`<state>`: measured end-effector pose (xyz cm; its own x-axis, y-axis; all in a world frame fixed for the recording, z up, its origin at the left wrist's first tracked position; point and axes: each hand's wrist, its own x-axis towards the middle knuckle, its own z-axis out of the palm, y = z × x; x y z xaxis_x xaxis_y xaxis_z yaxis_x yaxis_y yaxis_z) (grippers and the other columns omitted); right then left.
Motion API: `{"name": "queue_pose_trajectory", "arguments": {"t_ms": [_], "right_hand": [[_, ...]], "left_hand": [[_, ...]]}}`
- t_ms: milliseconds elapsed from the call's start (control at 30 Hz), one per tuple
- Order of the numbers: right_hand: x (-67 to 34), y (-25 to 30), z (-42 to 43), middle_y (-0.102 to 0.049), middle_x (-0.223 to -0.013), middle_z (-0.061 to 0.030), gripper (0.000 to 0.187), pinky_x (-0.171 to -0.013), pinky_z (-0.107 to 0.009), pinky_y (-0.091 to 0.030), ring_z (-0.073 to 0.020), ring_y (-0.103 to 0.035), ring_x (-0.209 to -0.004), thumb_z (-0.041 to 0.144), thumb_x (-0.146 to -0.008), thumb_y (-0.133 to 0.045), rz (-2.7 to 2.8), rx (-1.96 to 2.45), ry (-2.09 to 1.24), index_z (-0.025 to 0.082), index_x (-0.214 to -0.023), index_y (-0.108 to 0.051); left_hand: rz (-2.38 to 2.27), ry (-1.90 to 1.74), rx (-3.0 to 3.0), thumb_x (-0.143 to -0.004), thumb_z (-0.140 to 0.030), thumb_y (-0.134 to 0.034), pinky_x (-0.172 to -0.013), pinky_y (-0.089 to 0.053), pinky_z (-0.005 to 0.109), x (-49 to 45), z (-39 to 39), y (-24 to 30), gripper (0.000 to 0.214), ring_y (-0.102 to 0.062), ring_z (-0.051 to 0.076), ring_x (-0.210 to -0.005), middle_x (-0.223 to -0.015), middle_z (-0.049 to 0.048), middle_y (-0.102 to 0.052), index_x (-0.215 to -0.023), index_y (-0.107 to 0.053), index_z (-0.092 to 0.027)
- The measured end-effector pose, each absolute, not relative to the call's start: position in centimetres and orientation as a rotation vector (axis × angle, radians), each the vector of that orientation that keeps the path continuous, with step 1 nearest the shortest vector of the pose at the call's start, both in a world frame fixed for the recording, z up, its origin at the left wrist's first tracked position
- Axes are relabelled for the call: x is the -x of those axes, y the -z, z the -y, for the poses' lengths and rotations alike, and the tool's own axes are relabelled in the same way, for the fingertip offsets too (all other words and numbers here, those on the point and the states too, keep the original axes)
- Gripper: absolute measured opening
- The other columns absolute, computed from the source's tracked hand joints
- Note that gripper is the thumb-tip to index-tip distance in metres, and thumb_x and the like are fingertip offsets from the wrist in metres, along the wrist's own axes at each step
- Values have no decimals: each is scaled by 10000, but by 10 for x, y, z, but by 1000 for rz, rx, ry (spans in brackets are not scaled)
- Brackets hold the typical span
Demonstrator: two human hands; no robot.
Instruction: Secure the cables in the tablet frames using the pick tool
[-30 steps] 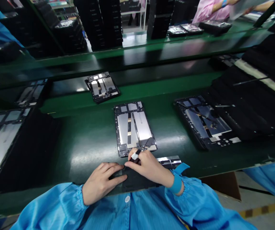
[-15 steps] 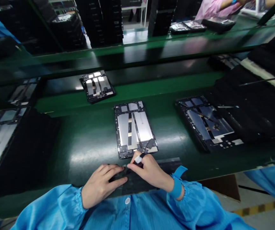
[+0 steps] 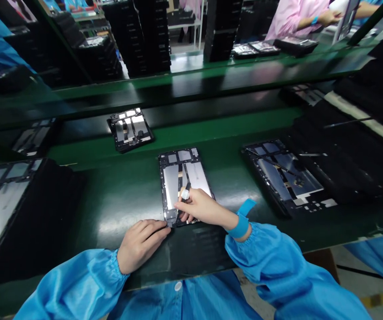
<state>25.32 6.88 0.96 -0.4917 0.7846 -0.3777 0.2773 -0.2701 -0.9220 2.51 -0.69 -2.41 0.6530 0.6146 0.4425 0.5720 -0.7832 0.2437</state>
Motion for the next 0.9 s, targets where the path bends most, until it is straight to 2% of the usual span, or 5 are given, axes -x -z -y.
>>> {"name": "queue_pose_trajectory", "arguments": {"t_ms": [267,633,900], "right_hand": [[-255,-5,-69,-671,-549,9,355,-463,-241,-560,-186,-712,-535,500,-787,-699,1584,1315,-1832,187,-802,-530],[-254,-3,-69,-672,-560,3,339,-457,-227,-562,-181,-713,-536,480,-799,-694,1619,1319,-1806,176,-826,-546],[-252,-8,-67,-666,-559,10,305,-457,-223,-563,-167,-702,-525,439,-799,-699,1596,1343,-1798,179,-801,-541]], "left_hand": [[-1011,-783,-2776,-972,-156,-516,-762,-490,294,-25,8,23,209,-612,169,-928,-1094,68,-688,-1152,-621,-169],[-1018,-756,-2784,-965,-149,-526,-774,-476,305,-24,10,25,219,-598,184,-947,-1117,68,-678,-1162,-619,-160],[-1053,-609,-2986,-1004,-113,-373,-757,-467,313,-27,15,16,341,-581,197,-976,-1155,83,-660,-1275,-574,-162]]}}
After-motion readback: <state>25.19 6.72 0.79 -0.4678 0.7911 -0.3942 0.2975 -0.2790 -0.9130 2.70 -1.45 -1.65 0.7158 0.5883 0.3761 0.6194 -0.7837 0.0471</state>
